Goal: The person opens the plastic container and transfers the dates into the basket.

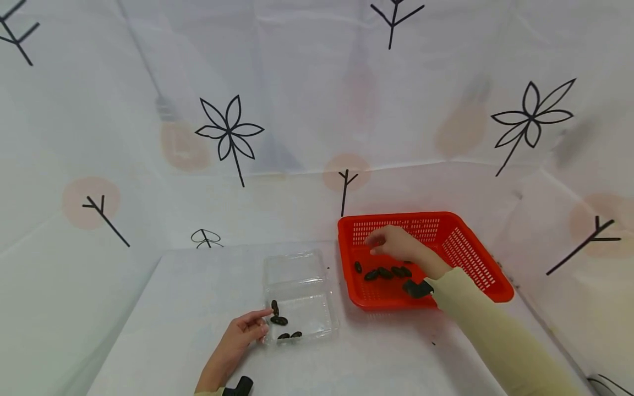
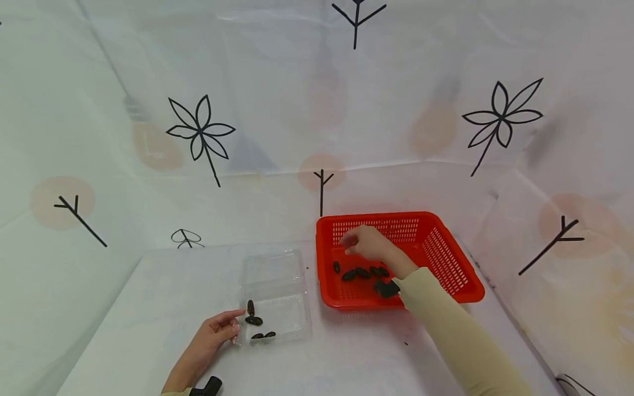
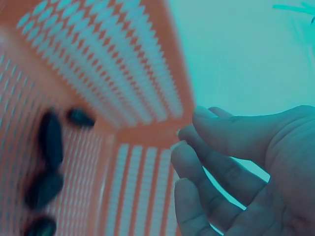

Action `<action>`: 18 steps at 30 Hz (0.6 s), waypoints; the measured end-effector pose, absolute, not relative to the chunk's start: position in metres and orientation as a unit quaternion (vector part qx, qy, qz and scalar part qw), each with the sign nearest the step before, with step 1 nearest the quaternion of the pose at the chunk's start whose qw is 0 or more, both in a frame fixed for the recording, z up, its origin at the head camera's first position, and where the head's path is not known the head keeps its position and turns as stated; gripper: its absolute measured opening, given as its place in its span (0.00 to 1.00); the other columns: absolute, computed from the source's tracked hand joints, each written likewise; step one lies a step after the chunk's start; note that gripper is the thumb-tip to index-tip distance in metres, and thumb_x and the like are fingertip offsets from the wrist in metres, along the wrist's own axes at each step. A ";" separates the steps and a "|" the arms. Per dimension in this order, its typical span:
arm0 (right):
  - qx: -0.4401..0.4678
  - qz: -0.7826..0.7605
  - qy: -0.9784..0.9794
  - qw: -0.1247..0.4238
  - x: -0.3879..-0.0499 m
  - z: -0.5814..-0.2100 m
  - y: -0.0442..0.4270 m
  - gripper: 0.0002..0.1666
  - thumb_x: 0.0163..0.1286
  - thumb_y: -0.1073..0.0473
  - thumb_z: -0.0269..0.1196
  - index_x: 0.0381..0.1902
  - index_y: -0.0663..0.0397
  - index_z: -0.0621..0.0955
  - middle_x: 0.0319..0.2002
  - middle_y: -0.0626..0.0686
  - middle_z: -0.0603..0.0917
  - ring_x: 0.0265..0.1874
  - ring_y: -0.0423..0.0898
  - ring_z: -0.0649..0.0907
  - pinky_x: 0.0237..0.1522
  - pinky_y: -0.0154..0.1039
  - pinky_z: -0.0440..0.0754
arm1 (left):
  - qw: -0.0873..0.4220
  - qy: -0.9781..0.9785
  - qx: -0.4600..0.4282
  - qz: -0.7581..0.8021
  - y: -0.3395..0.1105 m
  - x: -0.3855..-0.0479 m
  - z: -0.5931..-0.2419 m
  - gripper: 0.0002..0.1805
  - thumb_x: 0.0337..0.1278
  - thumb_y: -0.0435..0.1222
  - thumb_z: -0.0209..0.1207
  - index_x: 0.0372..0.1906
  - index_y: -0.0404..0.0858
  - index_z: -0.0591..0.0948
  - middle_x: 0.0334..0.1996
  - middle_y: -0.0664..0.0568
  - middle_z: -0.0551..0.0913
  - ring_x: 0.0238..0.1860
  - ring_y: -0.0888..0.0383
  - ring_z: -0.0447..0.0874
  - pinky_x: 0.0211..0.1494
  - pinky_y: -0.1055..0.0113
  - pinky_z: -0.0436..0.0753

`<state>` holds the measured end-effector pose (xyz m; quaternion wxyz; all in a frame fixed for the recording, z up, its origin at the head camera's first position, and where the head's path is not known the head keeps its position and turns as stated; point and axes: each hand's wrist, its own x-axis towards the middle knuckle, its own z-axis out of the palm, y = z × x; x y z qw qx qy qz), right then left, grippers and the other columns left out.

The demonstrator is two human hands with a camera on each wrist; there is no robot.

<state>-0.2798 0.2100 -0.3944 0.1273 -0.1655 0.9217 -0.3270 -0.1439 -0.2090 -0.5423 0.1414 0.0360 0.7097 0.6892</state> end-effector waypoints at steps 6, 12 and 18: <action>-0.185 -0.343 0.912 0.131 -0.270 -0.393 0.175 0.16 0.66 0.64 0.67 0.52 0.49 0.86 0.46 0.49 0.85 0.47 0.49 0.80 0.48 0.45 0.81 | 0.139 0.709 0.038 0.690 -0.209 -0.145 -0.544 0.25 0.65 0.33 0.62 0.64 0.27 0.75 0.34 0.50 0.78 0.30 0.60 0.76 0.38 0.67 0.78; -0.244 -0.361 0.891 0.130 -0.261 -0.395 0.146 0.15 0.67 0.66 0.66 0.50 0.49 0.86 0.43 0.46 0.85 0.44 0.46 0.81 0.44 0.40 0.81 | 0.139 0.709 0.041 0.690 -0.209 -0.143 -0.542 0.25 0.65 0.33 0.62 0.64 0.27 0.75 0.34 0.51 0.78 0.30 0.60 0.76 0.38 0.67 0.79; -0.291 -0.385 0.862 0.152 -0.252 -0.397 0.121 0.14 0.68 0.67 0.64 0.49 0.49 0.86 0.42 0.45 0.86 0.42 0.44 0.83 0.44 0.39 0.81 | 0.136 0.710 0.044 0.690 -0.207 -0.142 -0.540 0.25 0.66 0.32 0.61 0.64 0.26 0.74 0.34 0.51 0.78 0.30 0.60 0.76 0.38 0.67 0.79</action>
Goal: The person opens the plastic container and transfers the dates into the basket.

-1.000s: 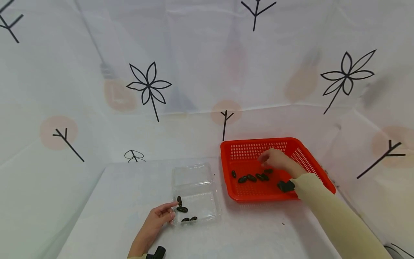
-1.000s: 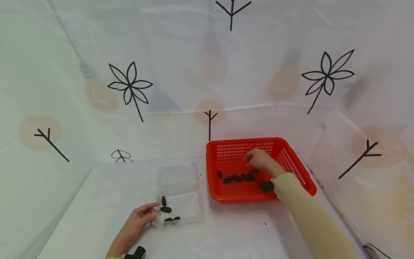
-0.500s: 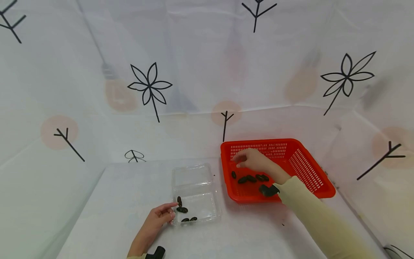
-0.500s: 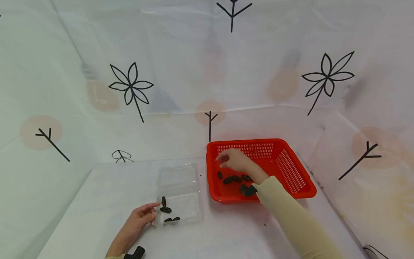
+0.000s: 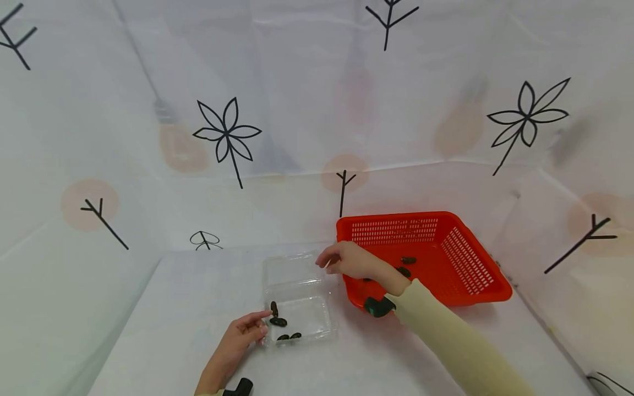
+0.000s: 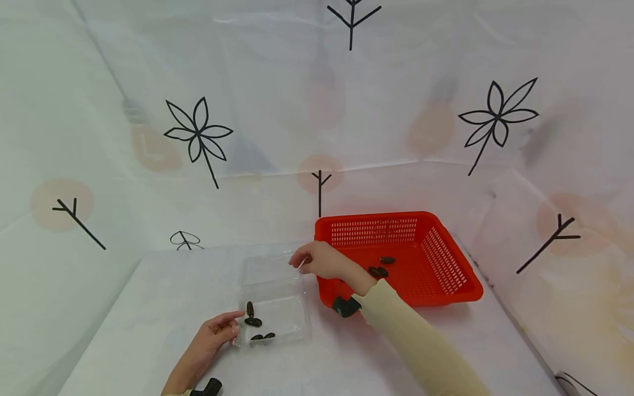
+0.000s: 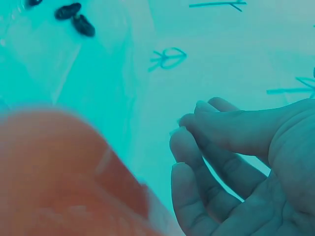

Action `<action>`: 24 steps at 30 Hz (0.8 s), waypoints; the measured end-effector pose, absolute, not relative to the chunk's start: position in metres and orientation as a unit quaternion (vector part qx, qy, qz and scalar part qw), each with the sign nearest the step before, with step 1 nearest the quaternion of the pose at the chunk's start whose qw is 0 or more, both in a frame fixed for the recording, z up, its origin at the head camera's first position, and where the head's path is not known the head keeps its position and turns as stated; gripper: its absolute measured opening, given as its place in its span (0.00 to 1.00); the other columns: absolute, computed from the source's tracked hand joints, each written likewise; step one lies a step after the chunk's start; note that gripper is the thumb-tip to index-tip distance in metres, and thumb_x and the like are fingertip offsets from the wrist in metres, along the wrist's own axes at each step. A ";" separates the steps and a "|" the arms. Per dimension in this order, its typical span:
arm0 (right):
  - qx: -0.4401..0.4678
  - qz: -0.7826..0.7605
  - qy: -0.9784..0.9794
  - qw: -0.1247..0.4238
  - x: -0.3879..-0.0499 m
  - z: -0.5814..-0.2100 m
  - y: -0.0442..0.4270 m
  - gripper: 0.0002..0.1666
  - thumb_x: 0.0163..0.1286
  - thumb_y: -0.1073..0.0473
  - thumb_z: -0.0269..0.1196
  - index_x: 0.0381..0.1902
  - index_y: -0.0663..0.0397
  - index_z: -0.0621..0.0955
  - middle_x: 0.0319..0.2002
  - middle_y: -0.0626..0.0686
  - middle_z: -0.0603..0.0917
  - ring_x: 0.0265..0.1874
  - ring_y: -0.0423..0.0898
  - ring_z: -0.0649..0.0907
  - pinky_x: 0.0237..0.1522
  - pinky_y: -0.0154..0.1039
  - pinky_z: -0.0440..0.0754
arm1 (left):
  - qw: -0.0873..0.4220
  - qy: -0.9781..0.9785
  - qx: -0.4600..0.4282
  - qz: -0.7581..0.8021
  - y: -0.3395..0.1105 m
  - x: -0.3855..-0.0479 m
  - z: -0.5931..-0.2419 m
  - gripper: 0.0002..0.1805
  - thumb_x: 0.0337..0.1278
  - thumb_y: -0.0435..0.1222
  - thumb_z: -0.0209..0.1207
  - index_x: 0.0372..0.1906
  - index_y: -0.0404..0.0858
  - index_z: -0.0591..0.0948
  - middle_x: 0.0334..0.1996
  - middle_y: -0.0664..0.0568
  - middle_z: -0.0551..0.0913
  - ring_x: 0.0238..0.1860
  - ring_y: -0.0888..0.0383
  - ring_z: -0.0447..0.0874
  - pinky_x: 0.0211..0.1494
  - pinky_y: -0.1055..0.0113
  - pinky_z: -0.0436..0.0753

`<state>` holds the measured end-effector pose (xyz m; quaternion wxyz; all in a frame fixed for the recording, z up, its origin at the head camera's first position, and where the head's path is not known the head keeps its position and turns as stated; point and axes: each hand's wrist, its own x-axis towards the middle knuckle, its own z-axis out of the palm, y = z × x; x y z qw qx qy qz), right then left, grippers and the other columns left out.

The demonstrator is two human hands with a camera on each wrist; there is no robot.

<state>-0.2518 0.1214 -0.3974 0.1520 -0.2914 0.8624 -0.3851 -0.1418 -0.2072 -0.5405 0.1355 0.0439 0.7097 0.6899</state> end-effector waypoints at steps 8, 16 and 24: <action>-0.321 -0.385 0.842 0.198 -0.247 -0.410 0.090 0.14 0.68 0.69 0.64 0.49 0.51 0.86 0.43 0.49 0.86 0.42 0.43 0.83 0.46 0.38 0.81 | 0.136 0.709 0.033 0.691 -0.208 -0.143 -0.543 0.25 0.65 0.33 0.63 0.64 0.27 0.75 0.34 0.50 0.78 0.30 0.60 0.76 0.38 0.67 0.79; -0.343 -0.349 0.836 0.249 -0.243 -0.432 0.062 0.14 0.67 0.69 0.66 0.50 0.55 0.87 0.42 0.50 0.87 0.39 0.38 0.82 0.44 0.33 0.80 | 0.135 0.709 0.031 0.692 -0.206 -0.143 -0.542 0.25 0.64 0.32 0.62 0.64 0.27 0.75 0.34 0.50 0.78 0.30 0.59 0.77 0.39 0.66 0.79; -0.396 -0.281 0.815 0.316 -0.224 -0.450 0.043 0.13 0.67 0.67 0.64 0.48 0.53 0.87 0.38 0.41 0.85 0.39 0.34 0.80 0.45 0.31 0.78 | 0.129 0.713 0.030 0.688 -0.206 -0.143 -0.541 0.25 0.63 0.33 0.64 0.63 0.27 0.76 0.34 0.49 0.78 0.30 0.59 0.76 0.38 0.67 0.78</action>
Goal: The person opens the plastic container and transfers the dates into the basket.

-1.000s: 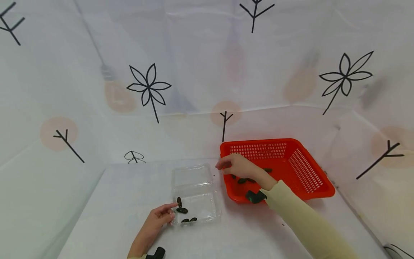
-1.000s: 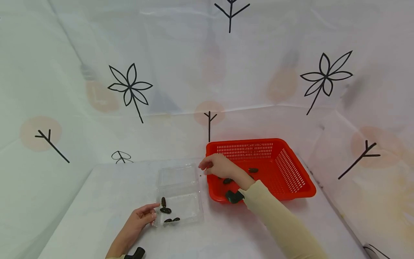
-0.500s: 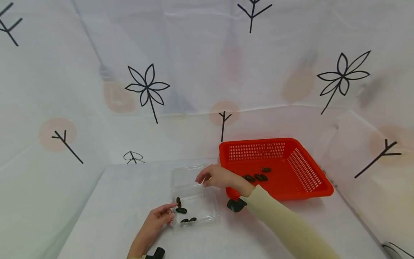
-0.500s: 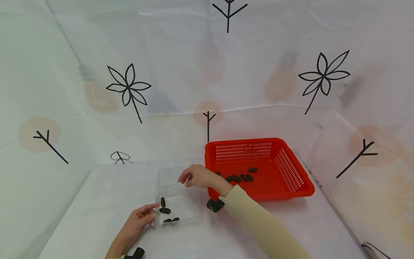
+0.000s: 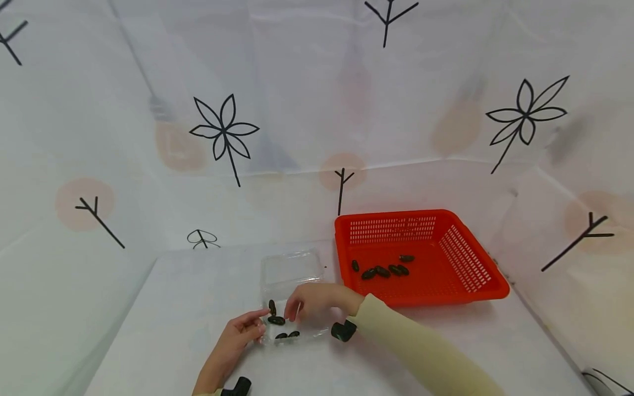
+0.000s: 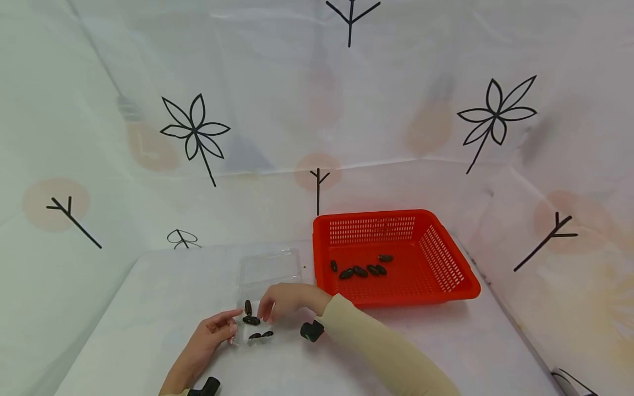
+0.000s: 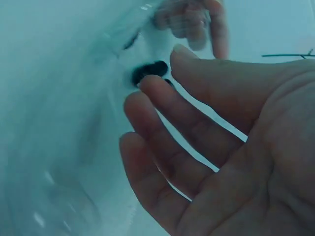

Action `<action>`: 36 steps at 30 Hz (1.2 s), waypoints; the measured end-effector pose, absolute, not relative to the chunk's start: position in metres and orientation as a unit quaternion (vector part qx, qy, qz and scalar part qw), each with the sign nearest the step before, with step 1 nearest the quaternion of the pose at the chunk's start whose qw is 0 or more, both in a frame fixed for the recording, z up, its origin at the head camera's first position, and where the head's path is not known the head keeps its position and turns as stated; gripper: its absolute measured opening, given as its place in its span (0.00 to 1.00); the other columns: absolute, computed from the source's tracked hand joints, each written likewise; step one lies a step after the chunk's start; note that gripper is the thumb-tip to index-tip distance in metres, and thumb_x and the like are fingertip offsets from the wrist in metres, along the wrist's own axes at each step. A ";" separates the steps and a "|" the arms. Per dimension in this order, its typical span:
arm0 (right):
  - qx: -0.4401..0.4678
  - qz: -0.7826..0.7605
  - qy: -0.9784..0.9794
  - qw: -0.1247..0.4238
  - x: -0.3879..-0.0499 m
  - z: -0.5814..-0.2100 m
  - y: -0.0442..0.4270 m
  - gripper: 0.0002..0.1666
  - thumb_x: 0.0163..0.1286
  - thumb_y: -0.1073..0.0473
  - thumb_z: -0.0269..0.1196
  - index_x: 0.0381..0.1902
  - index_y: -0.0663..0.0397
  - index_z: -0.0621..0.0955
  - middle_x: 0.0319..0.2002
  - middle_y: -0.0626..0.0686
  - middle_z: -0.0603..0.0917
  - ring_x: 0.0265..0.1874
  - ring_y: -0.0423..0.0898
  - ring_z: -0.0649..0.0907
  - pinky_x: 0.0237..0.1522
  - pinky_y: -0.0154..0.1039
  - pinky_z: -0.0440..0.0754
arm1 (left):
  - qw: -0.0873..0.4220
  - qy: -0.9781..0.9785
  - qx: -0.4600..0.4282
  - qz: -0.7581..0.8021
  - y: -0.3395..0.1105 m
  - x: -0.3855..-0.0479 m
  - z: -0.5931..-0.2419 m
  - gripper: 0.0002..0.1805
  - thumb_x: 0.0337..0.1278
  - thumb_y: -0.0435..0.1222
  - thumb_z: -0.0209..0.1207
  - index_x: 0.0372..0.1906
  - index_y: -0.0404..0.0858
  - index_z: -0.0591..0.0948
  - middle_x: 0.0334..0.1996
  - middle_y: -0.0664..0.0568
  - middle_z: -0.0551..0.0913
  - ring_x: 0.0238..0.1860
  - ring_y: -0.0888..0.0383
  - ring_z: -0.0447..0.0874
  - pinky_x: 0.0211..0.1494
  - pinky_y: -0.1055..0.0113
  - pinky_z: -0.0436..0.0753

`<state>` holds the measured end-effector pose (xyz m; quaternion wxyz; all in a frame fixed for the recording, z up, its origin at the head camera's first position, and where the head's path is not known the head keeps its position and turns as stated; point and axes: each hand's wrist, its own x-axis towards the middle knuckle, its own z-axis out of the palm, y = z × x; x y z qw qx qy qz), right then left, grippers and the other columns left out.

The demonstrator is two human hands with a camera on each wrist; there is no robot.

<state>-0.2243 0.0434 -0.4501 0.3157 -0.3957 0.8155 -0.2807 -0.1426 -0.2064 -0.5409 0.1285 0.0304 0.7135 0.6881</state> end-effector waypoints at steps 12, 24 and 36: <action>-0.393 -0.244 0.822 0.333 -0.213 -0.469 0.030 0.07 0.66 0.66 0.67 0.38 0.47 0.86 0.33 0.44 0.82 0.33 0.36 0.77 0.39 0.31 0.77 | 0.124 0.703 0.035 0.700 -0.206 -0.143 -0.538 0.27 0.64 0.31 0.63 0.65 0.25 0.73 0.33 0.52 0.78 0.29 0.61 0.76 0.37 0.68 0.78; -0.385 -0.268 0.816 0.337 -0.211 -0.469 0.031 0.10 0.62 0.69 0.68 0.37 0.48 0.85 0.28 0.41 0.79 0.31 0.36 0.77 0.37 0.31 0.77 | 0.125 0.699 0.022 0.703 -0.204 -0.142 -0.540 0.28 0.63 0.31 0.63 0.65 0.25 0.73 0.33 0.52 0.77 0.29 0.60 0.75 0.36 0.68 0.77; -0.387 -0.293 0.825 0.290 -0.214 -0.469 0.039 0.13 0.63 0.69 0.68 0.38 0.44 0.85 0.32 0.38 0.81 0.33 0.36 0.78 0.40 0.31 0.78 | 0.127 0.701 0.032 0.701 -0.206 -0.140 -0.538 0.27 0.63 0.31 0.64 0.64 0.24 0.73 0.33 0.51 0.77 0.29 0.60 0.75 0.37 0.68 0.77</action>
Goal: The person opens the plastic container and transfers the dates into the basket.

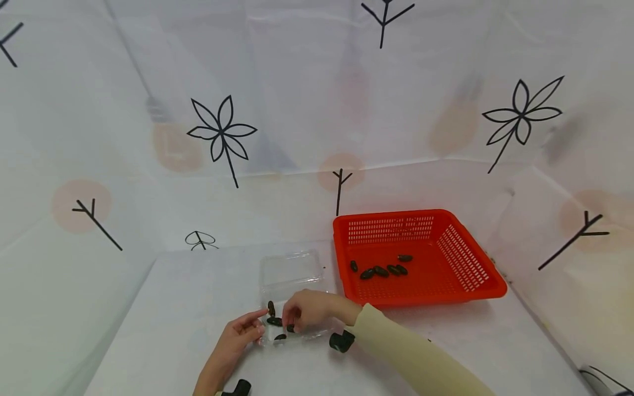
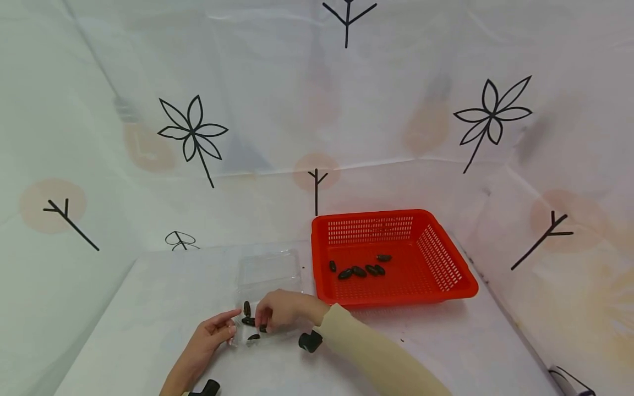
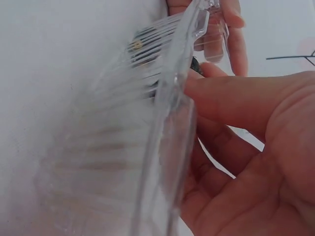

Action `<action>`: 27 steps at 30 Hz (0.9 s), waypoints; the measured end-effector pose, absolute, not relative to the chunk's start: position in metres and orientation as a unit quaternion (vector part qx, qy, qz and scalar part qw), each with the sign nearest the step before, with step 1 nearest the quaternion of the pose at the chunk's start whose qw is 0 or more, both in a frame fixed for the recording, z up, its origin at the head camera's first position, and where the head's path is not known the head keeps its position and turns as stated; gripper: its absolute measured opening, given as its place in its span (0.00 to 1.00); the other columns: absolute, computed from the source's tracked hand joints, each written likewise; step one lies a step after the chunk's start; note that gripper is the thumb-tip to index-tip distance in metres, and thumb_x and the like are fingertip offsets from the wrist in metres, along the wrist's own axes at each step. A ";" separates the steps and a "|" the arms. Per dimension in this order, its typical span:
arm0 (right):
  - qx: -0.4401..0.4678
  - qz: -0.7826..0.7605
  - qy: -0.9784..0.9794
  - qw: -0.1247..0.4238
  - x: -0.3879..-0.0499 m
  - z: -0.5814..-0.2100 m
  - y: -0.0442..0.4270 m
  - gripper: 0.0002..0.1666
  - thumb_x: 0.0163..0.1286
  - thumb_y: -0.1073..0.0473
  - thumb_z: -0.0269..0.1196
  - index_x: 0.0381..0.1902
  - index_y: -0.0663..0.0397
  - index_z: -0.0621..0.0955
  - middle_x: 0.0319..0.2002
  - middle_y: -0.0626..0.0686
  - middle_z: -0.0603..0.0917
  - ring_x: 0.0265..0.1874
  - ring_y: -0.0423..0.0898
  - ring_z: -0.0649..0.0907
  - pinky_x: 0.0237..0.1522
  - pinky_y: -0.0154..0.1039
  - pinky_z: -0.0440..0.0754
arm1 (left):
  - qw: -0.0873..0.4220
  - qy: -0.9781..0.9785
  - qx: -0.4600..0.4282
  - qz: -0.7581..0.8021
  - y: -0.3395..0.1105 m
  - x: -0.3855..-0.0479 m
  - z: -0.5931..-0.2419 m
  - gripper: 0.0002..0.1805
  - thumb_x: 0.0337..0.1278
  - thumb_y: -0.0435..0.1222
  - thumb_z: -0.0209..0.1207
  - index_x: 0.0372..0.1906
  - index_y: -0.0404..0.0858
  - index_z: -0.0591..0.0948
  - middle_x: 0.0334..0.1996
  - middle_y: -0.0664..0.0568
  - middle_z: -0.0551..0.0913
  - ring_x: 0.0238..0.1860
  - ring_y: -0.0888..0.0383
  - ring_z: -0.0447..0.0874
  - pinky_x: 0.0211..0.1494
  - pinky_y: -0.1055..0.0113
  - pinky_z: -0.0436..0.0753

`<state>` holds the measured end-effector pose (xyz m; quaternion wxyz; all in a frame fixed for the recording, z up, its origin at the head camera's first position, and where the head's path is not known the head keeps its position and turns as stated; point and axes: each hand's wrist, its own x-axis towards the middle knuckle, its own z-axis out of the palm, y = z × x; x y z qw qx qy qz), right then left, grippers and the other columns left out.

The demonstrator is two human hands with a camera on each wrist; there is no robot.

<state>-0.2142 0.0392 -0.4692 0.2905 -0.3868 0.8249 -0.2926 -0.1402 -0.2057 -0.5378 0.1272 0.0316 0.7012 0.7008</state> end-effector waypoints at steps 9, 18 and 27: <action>-0.352 -0.337 0.831 0.268 -0.213 -0.461 0.044 0.12 0.64 0.70 0.67 0.39 0.46 0.86 0.34 0.38 0.83 0.36 0.35 0.80 0.42 0.31 0.79 | 0.120 0.700 0.020 0.704 -0.207 -0.141 -0.543 0.26 0.62 0.30 0.64 0.64 0.25 0.74 0.33 0.52 0.77 0.29 0.60 0.75 0.36 0.68 0.77; -0.367 -0.366 0.819 0.248 -0.219 -0.442 0.055 0.10 0.66 0.67 0.68 0.44 0.52 0.86 0.36 0.38 0.84 0.39 0.35 0.82 0.45 0.31 0.79 | 0.126 0.702 0.015 0.701 -0.205 -0.140 -0.540 0.27 0.62 0.31 0.64 0.64 0.25 0.74 0.33 0.51 0.78 0.30 0.60 0.76 0.37 0.67 0.78; -0.358 -0.386 0.818 0.231 -0.228 -0.427 0.077 0.10 0.67 0.65 0.67 0.46 0.51 0.86 0.39 0.39 0.85 0.43 0.37 0.83 0.47 0.33 0.80 | 0.128 0.700 0.022 0.702 -0.205 -0.139 -0.538 0.26 0.63 0.30 0.63 0.64 0.25 0.74 0.34 0.49 0.77 0.30 0.59 0.76 0.38 0.67 0.78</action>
